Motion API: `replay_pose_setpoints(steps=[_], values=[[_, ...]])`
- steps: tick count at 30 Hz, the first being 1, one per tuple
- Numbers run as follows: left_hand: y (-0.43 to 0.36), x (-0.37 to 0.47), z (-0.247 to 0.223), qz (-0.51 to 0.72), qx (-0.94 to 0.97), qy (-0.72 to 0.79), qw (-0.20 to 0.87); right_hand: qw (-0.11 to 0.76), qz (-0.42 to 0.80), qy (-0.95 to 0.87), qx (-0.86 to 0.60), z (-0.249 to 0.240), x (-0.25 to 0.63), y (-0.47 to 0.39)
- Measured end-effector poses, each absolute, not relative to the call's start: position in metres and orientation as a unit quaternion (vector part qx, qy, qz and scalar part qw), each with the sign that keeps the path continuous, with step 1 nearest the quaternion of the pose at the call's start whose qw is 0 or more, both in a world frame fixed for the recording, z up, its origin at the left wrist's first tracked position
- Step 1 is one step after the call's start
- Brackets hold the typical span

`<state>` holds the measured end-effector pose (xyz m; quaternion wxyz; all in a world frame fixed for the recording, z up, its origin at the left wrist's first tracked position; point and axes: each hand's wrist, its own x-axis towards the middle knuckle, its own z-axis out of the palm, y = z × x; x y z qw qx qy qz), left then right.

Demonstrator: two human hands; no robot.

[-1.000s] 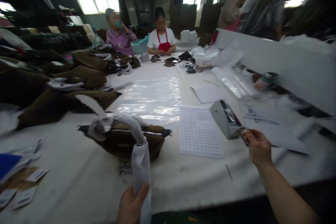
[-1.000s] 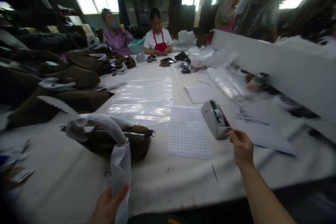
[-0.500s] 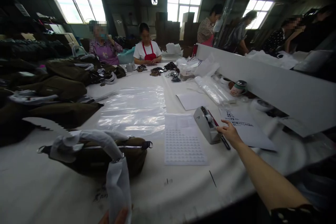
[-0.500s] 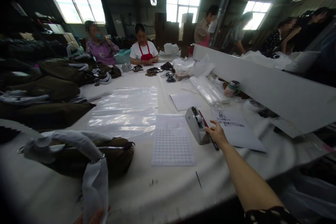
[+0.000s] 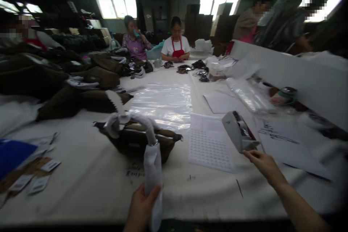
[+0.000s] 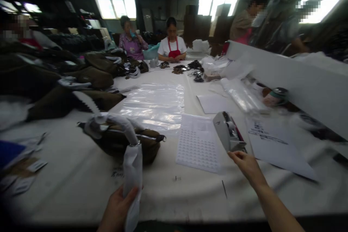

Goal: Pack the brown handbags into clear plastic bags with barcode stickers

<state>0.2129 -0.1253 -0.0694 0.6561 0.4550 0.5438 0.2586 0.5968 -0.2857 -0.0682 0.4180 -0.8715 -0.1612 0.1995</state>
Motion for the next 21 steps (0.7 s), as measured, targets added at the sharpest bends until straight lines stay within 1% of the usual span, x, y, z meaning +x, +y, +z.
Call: replay_pose_setpoints(steps=[3, 5, 7, 10, 12, 14, 16, 21], values=[[-0.125, 0.212, -0.066, 0.265, 0.465, 0.508, 0.675, 0.452, 0.369, -0.297, -0.756, -0.043, 0.499, -0.234], [-0.125, 0.210, -0.063, 0.268, 0.477, 0.494, 0.676, 0.421, 0.493, -0.383, -0.658, -0.026, 0.434, -0.202], [-0.125, 0.207, -0.060, 0.274, 0.491, 0.475, 0.676, 0.398, 0.545, -0.432, -0.599, -0.016, 0.385, -0.176], [-0.125, 0.203, -0.054, 0.279, 0.513, 0.453, 0.674, 0.368, 0.513, -0.462, -0.623, -0.019, 0.352, -0.151], [-0.126, 0.201, -0.051, 0.268, 0.516, 0.458, 0.672, 0.346, 0.467, -0.461, -0.671, -0.030, 0.349, -0.144], [-0.125, 0.198, -0.049, 0.256, 0.505, 0.466, 0.681, 0.343, 0.445, -0.443, -0.699, -0.041, 0.353, -0.142], [-0.125, 0.197, -0.047, 0.251, 0.487, 0.456, 0.701, 0.351, 0.459, -0.414, -0.703, -0.048, 0.356, -0.143], [-0.124, 0.195, -0.043, 0.251, 0.467, 0.433, 0.729, 0.355, 0.564, -0.386, -0.638, -0.047, 0.356, -0.146]])
